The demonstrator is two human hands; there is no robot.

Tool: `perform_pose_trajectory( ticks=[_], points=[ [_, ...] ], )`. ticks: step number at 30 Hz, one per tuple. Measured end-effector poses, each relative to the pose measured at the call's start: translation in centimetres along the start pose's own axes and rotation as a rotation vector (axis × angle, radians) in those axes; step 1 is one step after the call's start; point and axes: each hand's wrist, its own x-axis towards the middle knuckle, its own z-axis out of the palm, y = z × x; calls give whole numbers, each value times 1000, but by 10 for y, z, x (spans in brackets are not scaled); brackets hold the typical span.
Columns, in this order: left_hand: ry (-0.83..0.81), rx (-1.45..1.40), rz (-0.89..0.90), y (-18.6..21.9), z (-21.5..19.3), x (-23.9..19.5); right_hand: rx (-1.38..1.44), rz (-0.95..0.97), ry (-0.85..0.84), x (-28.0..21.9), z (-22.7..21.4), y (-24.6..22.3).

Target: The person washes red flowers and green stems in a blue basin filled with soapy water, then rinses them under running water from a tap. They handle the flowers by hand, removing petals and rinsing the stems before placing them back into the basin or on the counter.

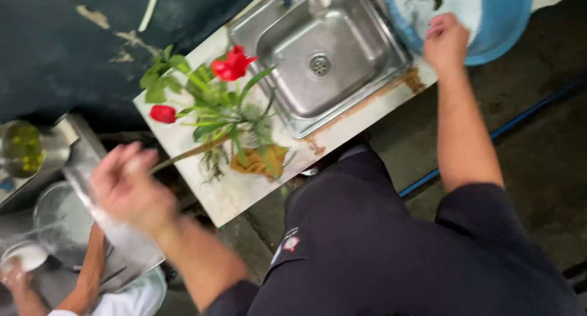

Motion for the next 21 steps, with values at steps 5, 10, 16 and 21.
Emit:
perform_pose_trajectory(
  ticks=[5, 10, 16, 21],
  points=[
    [383, 42, 204, 2, -36, -46, -492, 422, -389, 55, 27, 189],
    [707, 390, -12, -58, -44, -177, -514, -189, -448, 80, 82, 244],
    [694, 587, -384, -122, 33, -397, -684, -52, -1187, 99, 80, 186],
    [696, -219, -979, -138, 139, -446, -435, -61, -1178, 70, 111, 303]
  ],
)
